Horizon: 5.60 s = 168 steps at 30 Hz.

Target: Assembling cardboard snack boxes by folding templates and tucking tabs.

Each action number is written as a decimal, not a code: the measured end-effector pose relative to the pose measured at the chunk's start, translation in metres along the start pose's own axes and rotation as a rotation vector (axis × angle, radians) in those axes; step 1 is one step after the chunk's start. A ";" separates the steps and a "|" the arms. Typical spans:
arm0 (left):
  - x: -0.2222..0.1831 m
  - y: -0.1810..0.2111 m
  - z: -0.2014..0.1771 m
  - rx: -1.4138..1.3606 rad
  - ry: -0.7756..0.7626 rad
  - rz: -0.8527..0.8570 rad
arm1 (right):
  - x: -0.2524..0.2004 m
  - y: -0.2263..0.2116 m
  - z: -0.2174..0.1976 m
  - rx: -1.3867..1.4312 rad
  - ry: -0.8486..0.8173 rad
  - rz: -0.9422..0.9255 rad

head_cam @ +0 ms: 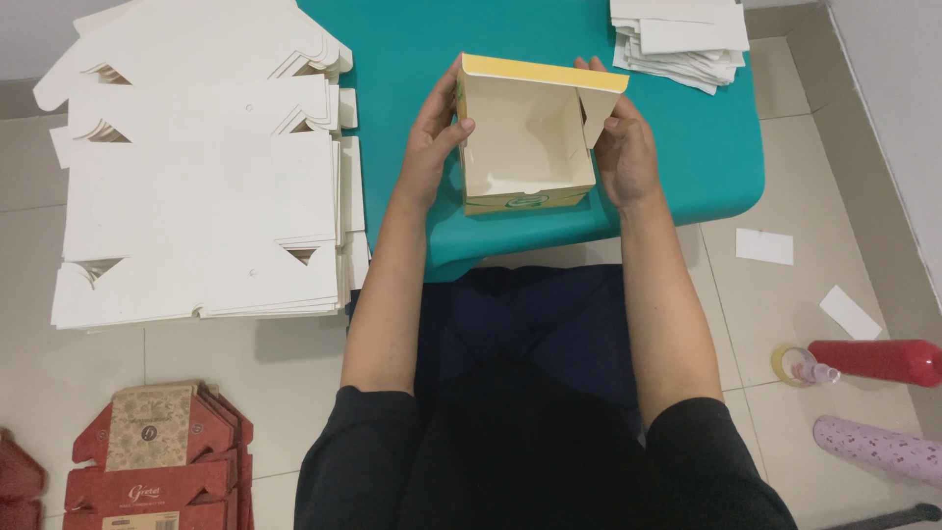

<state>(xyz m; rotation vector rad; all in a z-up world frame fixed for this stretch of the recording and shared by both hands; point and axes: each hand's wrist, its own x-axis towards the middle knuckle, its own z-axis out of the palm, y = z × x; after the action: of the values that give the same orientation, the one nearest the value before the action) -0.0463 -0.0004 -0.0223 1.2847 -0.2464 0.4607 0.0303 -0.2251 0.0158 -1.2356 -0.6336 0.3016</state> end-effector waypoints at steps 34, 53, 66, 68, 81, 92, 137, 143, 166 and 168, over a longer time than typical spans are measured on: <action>0.000 0.002 0.003 0.013 0.013 0.006 | -0.006 -0.005 0.000 -0.058 0.024 0.021; -0.040 0.035 0.015 0.775 -0.016 0.099 | -0.034 0.008 -0.005 -0.718 -0.098 -0.262; -0.067 0.035 0.028 0.588 0.103 0.224 | -0.060 0.046 0.002 -0.441 0.056 -0.475; -0.070 0.034 0.028 0.604 0.106 0.217 | -0.062 0.050 0.001 -0.438 0.069 -0.467; -0.091 0.045 0.036 0.738 0.313 0.161 | -0.078 0.032 0.015 -0.434 0.327 -0.432; -0.100 0.028 0.038 1.140 0.280 0.411 | -0.092 0.031 0.022 -0.862 0.403 -0.606; -0.112 0.030 0.060 0.776 0.109 0.053 | -0.105 0.031 0.039 -0.695 0.250 -0.333; -0.095 0.039 0.055 1.066 0.086 0.226 | -0.086 0.016 0.035 -1.109 0.192 -0.433; -0.114 0.062 0.066 0.742 0.017 -0.289 | -0.113 0.046 0.054 -0.603 0.249 0.013; -0.121 0.092 0.070 0.505 -0.050 -0.431 | -0.113 0.024 0.074 -0.561 0.289 -0.008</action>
<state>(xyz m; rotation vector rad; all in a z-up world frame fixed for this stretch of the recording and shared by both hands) -0.1905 -0.0718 0.0245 1.7909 0.1193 0.1186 -0.1003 -0.2205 -0.0248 -1.7734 -0.4836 -0.0745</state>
